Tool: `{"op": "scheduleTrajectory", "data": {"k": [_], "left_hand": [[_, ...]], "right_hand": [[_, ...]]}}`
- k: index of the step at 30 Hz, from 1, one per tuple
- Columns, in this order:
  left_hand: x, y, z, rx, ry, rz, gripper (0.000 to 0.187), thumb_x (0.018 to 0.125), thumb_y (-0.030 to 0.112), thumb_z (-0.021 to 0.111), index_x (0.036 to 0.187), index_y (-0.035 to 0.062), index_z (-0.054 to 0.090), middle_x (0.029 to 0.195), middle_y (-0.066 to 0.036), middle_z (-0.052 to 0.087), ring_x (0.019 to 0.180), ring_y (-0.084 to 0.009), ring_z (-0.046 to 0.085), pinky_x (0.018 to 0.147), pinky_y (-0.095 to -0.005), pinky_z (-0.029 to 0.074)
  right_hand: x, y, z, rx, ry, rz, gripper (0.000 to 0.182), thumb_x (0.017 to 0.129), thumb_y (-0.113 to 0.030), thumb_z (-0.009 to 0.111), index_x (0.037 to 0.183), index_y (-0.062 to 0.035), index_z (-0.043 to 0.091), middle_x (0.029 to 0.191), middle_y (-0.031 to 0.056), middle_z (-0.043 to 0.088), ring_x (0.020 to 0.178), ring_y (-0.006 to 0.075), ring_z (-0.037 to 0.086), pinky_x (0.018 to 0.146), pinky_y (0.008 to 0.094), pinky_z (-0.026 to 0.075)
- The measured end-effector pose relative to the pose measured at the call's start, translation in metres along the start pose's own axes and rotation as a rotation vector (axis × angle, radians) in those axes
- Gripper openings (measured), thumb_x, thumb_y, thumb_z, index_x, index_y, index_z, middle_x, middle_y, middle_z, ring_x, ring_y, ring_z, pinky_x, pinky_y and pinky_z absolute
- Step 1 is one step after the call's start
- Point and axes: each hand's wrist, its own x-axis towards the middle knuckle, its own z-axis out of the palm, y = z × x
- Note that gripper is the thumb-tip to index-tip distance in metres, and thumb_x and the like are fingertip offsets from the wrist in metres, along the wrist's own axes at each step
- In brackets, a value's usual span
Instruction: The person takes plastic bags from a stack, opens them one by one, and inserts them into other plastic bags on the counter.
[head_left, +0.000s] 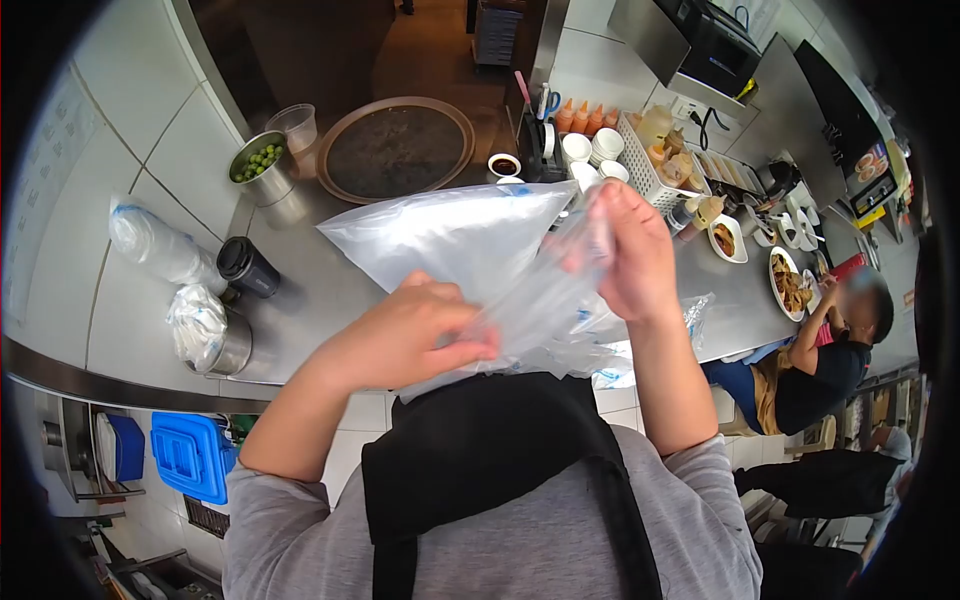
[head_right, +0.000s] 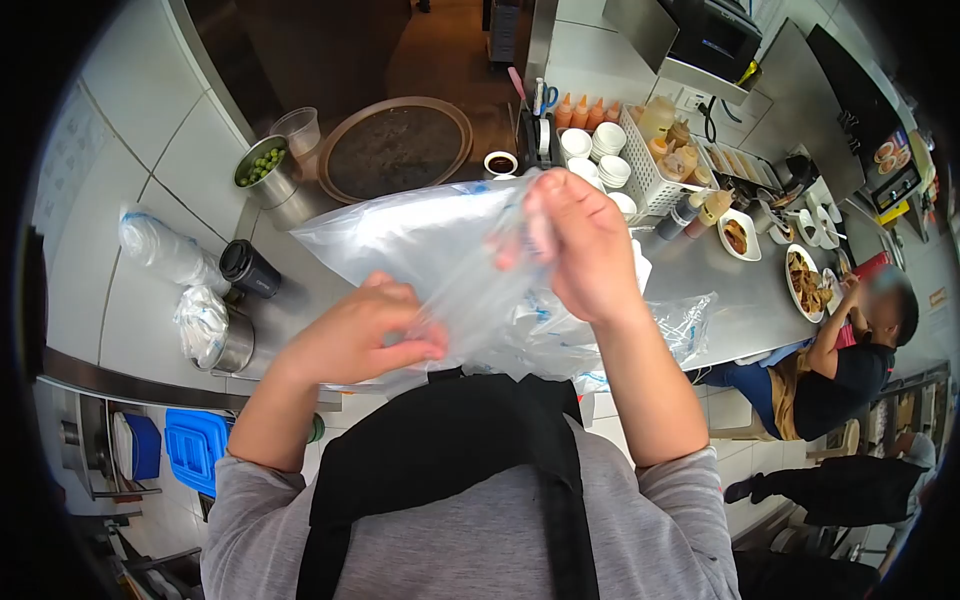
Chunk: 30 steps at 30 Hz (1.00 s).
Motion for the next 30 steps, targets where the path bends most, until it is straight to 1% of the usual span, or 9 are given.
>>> {"op": "scheduleTrajectory", "data": {"k": [1,7,9,11,14,21,24,26,30], "left_hand": [[-0.009,-0.006,-0.008,0.0,-0.001,-0.003,0.009,0.085,0.02,0.067,0.088,0.0122,0.064,0.07,-0.005,0.063,0.081,-0.0168,0.059,0.078,-0.0329,0.043],[-0.036,-0.035,-0.052,-0.374,0.355,0.061,0.007,0.088,0.016,0.064,0.091,0.0095,0.067,0.078,0.0,0.06,0.08,-0.0116,0.055,0.08,-0.0321,0.041],[-0.021,-0.019,-0.048,-0.654,0.794,-0.288,0.006,0.09,0.006,0.059,0.089,0.0048,0.065,0.077,0.002,0.057,0.078,-0.0081,0.054,0.072,-0.0277,0.044],[-0.02,-0.033,-0.045,-0.394,0.867,-0.357,0.015,0.085,-0.005,0.055,0.088,0.0068,0.064,0.083,-0.002,0.057,0.076,-0.0124,0.06,0.066,-0.0251,0.046],[-0.018,-0.037,-0.036,0.509,0.636,-0.169,0.027,0.07,-0.008,0.057,0.086,0.0131,0.063,0.104,-0.005,0.057,0.071,-0.0255,0.062,0.063,-0.0336,0.052],[-0.013,-0.03,-0.036,0.669,0.536,-0.222,0.042,0.071,-0.01,0.053,0.101,0.0148,0.068,0.127,-0.005,0.055,0.079,-0.0272,0.066,0.064,-0.0343,0.054],[-0.009,-0.019,-0.037,0.715,0.321,-0.429,0.055,0.074,-0.007,0.052,0.124,0.0154,0.058,0.126,-0.009,0.055,0.083,-0.031,0.065,0.068,-0.0381,0.055],[-0.006,-0.019,-0.041,0.616,0.22,-0.431,0.063,0.076,-0.005,0.053,0.136,0.011,0.044,0.123,-0.014,0.056,0.092,-0.0347,0.063,0.075,-0.0422,0.053],[-0.011,-0.049,-0.048,0.467,0.105,-0.406,0.066,0.076,-0.003,0.054,0.139,0.0078,0.038,0.12,-0.019,0.055,0.097,-0.0383,0.06,0.083,-0.0446,0.05]], "right_hand": [[-0.001,-0.006,-0.009,0.357,-0.071,0.235,0.02,0.098,-0.019,0.052,0.085,-0.0051,0.057,0.071,-0.0029,0.054,0.065,0.008,0.054,0.064,0.0265,0.051],[0.025,0.012,-0.023,-0.157,-0.056,0.248,0.01,0.094,-0.017,0.059,0.097,-0.0076,0.057,0.078,-0.0059,0.047,0.069,0.0006,0.046,0.061,0.0175,0.041],[0.025,0.015,-0.011,-0.464,-0.219,0.048,0.01,0.09,-0.008,0.063,0.096,-0.007,0.056,0.084,-0.0051,0.046,0.075,0.0017,0.044,0.065,0.0183,0.039],[0.026,0.017,-0.007,-0.431,-0.253,0.107,0.016,0.083,0.005,0.059,0.092,-0.0076,0.056,0.086,-0.0025,0.044,0.079,0.0064,0.044,0.068,0.0214,0.039],[0.027,0.019,-0.005,-0.934,-0.338,-0.29,0.029,0.074,0.016,0.045,0.086,-0.008,0.056,0.091,0.0039,0.045,0.081,0.0156,0.047,0.069,0.0261,0.04],[0.027,0.006,-0.013,-0.459,-0.396,-0.014,0.034,0.071,0.017,0.046,0.09,-0.007,0.059,0.102,0.0084,0.046,0.084,0.0229,0.052,0.072,0.0269,0.044],[0.031,0.022,-0.013,-1.067,-0.387,-0.37,0.032,0.073,0.013,0.049,0.098,-0.0056,0.06,0.105,0.0071,0.044,0.085,0.019,0.053,0.072,0.0258,0.046],[0.032,0.024,-0.005,-0.593,-0.207,0.213,0.031,0.076,0.002,0.055,0.105,-0.0062,0.06,0.101,0.0058,0.045,0.085,0.0184,0.053,0.073,0.0263,0.045],[0.022,0.0,0.003,-0.495,-0.371,0.015,0.036,0.077,-0.009,0.059,0.113,-0.0087,0.057,0.102,0.0079,0.049,0.09,0.0242,0.054,0.078,0.0289,0.045]]}}
